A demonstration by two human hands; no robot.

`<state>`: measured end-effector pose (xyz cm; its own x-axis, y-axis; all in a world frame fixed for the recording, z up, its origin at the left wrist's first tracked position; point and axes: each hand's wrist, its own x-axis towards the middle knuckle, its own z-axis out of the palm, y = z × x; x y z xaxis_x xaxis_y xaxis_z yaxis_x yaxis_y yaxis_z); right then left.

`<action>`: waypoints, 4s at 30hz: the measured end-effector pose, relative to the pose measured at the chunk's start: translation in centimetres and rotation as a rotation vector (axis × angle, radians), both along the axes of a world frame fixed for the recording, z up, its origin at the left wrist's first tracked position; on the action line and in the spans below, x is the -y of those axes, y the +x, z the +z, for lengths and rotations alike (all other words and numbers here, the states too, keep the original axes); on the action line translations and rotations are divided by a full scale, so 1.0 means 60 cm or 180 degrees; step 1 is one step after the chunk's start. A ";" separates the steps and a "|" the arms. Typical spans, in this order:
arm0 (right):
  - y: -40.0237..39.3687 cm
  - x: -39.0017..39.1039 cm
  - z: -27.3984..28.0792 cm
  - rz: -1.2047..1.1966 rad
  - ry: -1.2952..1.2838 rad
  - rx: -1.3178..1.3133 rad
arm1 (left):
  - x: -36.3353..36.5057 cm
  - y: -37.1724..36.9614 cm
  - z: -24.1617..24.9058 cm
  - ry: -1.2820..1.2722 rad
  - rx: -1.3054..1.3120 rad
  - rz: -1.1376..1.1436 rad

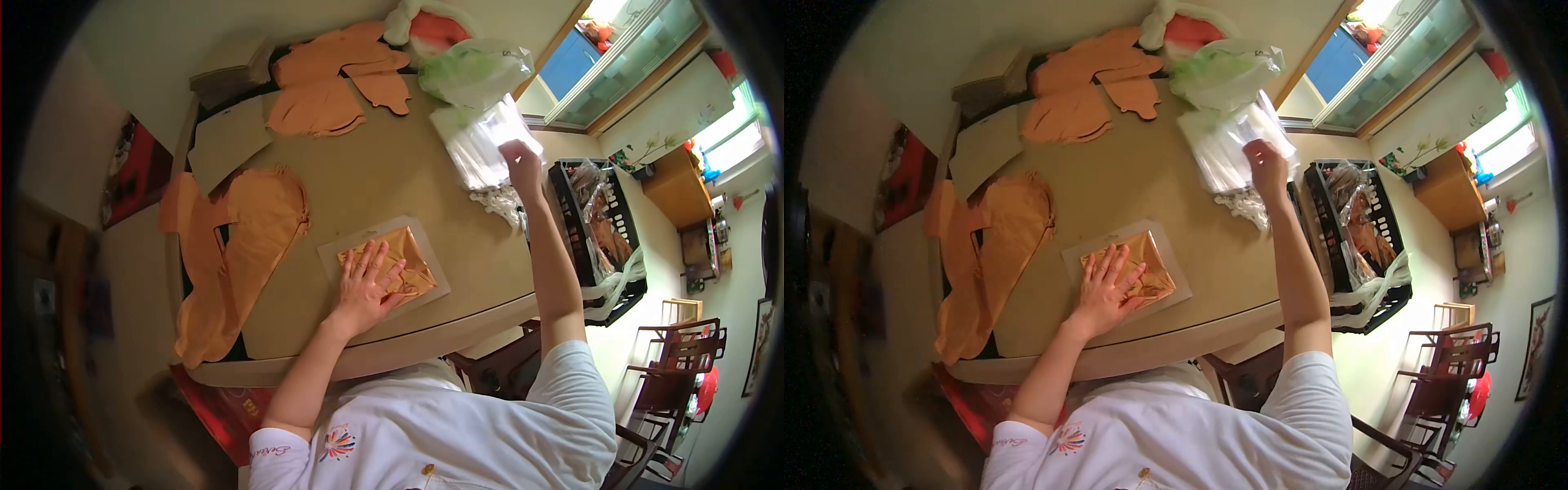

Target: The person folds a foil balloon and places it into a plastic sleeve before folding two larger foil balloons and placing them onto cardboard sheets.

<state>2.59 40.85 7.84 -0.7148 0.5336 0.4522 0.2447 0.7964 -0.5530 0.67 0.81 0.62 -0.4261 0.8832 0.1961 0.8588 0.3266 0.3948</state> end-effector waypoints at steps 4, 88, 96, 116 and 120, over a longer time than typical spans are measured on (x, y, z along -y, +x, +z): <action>-0.029 0.146 -0.011 0.1573 -0.0229 -0.0262 | 0.001 0.003 0.004 -0.0001 0.0023 0.0000; 0.167 0.351 -0.086 0.0025 -0.1552 0.0643 | -0.067 -0.050 0.006 0.0610 -0.0662 0.0593; 0.170 0.343 -0.083 0.0112 -0.1613 0.0677 | -0.070 -0.051 0.003 0.0831 -0.0681 0.0328; 0.139 0.316 -0.087 0.0240 -0.1743 0.0869 | -0.070 -0.045 0.003 0.0800 -0.0695 0.0301; 0.137 0.347 -0.059 0.0225 -0.1004 0.0864 | -0.062 -0.042 0.031 0.0750 -0.0035 0.0501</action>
<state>10.80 20.01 4.33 -0.8252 0.5612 0.0648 0.3659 0.6184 -0.6955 -1.83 4.51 2.46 -0.5511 0.7359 0.3934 0.8094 0.3567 0.4665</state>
